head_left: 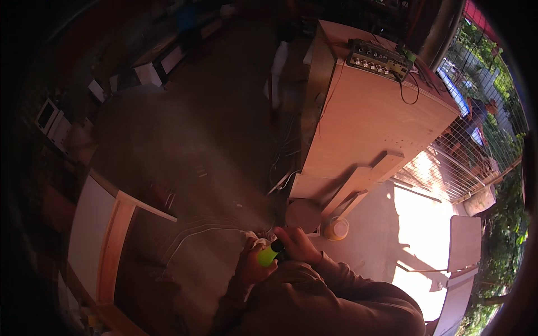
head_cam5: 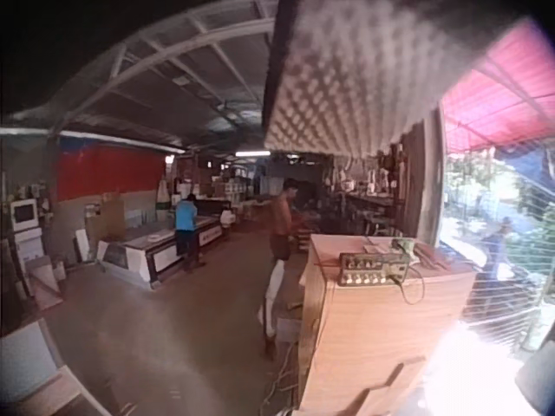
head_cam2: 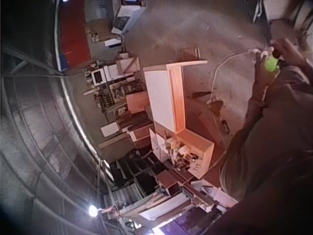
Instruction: The person handles a small green bottle and a white cloth, then uses a cordless drill to drive screws into a wooden cabinet. The person also picks up a screw from the floor and continues drilling into the cabinet.
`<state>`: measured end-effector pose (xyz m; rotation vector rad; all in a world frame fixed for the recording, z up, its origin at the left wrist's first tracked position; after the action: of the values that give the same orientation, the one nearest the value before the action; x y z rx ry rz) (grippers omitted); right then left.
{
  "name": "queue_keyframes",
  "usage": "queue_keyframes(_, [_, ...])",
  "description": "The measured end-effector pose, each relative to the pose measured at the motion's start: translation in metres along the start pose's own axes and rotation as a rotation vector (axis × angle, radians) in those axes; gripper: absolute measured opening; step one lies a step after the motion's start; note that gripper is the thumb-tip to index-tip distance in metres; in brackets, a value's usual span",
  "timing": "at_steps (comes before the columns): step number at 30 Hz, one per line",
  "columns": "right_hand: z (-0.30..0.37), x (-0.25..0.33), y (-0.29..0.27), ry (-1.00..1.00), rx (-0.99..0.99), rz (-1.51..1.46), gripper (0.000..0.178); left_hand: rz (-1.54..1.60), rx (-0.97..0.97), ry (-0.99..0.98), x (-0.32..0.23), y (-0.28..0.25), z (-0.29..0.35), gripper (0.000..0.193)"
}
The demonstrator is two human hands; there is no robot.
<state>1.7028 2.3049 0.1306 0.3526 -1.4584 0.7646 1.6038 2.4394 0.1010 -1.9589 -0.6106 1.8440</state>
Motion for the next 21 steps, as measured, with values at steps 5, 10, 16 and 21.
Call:
queue_keyframes(5, [-0.181, 0.083, 0.028, -0.426, 0.060, 0.023, 0.017, 0.036, -0.084, 0.006, 0.072, -0.133, -0.102, 0.059])
queue_keyframes(10, [-0.327, 0.148, 0.063, -0.784, 0.414, 0.216, 0.031, 0.293, -0.114, -0.199, 0.171, -0.244, -0.183, 0.054])
queue_keyframes(16, [-0.505, 0.136, 0.100, -0.824, 0.276, 0.330, 0.052, 0.763, 0.109, -0.103, 0.278, -0.311, -0.314, 0.041])
queue_keyframes(21, [-0.627, 0.182, 0.091, -0.700, -0.046, 0.319, 0.057, 0.699, 0.305, -0.151, 0.325, -0.402, -0.446, 0.029])
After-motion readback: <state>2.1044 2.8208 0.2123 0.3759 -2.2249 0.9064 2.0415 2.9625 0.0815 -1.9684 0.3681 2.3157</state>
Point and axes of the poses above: each hand's wrist, its own z-axis away from the middle knuckle, its own y-axis out of the palm, x = y × z, the point moved 8 cm from there along -z, towards the middle knuckle, and after that the axes turned 3 degrees about x, right-handed, at the moved point
